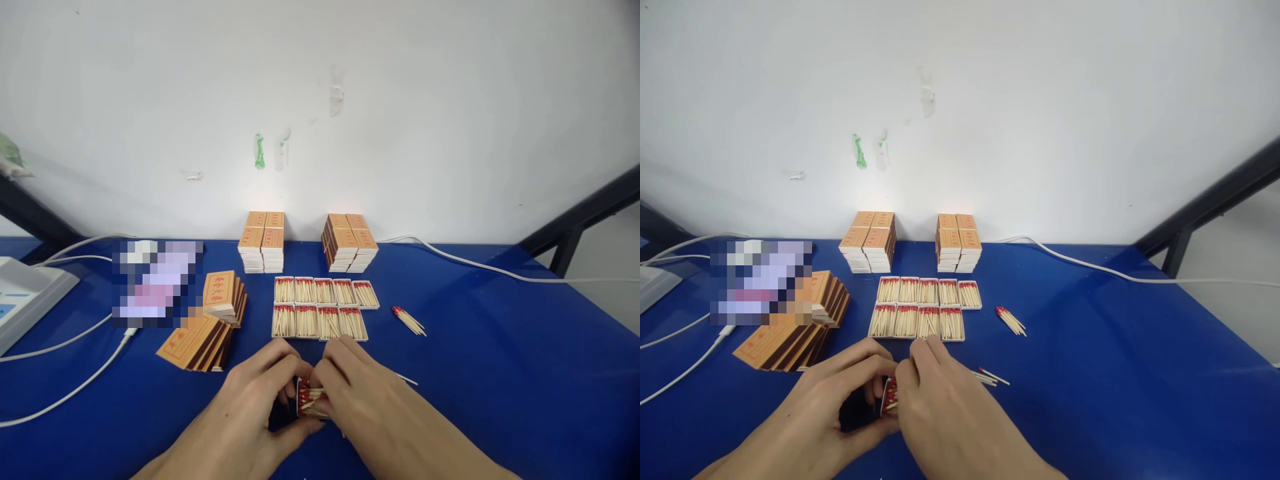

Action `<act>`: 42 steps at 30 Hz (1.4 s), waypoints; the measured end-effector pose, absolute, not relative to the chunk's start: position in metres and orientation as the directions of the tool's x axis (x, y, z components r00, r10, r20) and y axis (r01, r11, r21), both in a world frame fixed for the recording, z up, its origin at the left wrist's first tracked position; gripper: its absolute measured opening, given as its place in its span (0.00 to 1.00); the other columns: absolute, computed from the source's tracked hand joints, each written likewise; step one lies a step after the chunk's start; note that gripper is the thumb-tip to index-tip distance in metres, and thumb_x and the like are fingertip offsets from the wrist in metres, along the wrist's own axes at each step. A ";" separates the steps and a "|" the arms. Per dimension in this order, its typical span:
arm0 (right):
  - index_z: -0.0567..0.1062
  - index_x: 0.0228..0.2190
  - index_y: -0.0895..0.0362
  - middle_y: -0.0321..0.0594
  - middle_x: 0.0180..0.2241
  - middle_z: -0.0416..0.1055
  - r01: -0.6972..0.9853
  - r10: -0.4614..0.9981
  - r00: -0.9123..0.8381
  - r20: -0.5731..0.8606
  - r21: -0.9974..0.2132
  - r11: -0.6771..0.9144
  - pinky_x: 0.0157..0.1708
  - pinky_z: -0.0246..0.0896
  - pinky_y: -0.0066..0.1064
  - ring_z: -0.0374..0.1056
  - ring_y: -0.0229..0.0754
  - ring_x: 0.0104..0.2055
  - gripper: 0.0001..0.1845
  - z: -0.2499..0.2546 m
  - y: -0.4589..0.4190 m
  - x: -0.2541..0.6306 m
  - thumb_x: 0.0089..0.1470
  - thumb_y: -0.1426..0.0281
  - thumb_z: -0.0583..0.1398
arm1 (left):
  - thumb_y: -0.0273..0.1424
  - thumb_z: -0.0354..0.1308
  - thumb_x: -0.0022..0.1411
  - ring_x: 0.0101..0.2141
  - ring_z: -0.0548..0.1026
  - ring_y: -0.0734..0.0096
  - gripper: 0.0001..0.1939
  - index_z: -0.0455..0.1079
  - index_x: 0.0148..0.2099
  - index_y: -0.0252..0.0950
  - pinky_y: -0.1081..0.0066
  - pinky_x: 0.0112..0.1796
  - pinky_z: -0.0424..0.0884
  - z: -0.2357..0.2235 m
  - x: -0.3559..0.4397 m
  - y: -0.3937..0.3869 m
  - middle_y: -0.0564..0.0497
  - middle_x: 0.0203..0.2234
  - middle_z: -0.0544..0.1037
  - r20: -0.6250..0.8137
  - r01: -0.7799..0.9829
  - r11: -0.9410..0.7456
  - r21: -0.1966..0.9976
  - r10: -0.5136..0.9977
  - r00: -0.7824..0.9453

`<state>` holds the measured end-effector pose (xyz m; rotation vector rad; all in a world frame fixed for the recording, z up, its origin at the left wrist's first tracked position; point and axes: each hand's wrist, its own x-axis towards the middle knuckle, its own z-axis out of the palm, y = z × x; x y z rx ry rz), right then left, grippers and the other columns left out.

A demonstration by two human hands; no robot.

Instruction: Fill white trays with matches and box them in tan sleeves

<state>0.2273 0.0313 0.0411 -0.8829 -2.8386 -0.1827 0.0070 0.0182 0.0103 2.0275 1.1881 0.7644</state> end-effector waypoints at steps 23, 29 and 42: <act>0.79 0.48 0.48 0.33 0.41 0.81 0.598 0.838 -0.493 0.233 -0.609 0.521 0.41 0.78 0.23 0.82 0.36 0.39 0.12 0.026 0.004 0.272 0.74 0.78 0.61 | 0.20 0.73 0.66 0.32 0.78 0.76 0.17 0.83 0.52 0.46 0.74 0.36 0.78 0.024 0.010 0.021 0.57 0.41 0.79 0.154 0.500 -0.366 0.785 0.897 0.415; 0.82 0.48 0.47 0.33 0.40 0.83 0.604 0.832 -0.499 0.241 -0.593 0.533 0.39 0.80 0.22 0.84 0.37 0.38 0.11 0.040 0.009 0.293 0.74 0.75 0.62 | 0.21 0.74 0.66 0.31 0.78 0.77 0.16 0.83 0.51 0.47 0.75 0.35 0.76 0.022 0.011 0.020 0.58 0.40 0.79 0.171 0.491 -0.365 0.791 0.902 0.396; 0.83 0.49 0.47 0.37 0.43 0.82 0.608 0.883 -0.374 0.283 -0.644 0.464 0.39 0.82 0.25 0.83 0.39 0.39 0.05 0.035 0.013 0.262 0.73 0.67 0.67 | 0.21 0.72 0.65 0.31 0.77 0.76 0.17 0.82 0.51 0.46 0.75 0.35 0.76 0.016 0.011 0.017 0.57 0.40 0.78 0.175 0.490 -0.359 0.794 0.908 0.380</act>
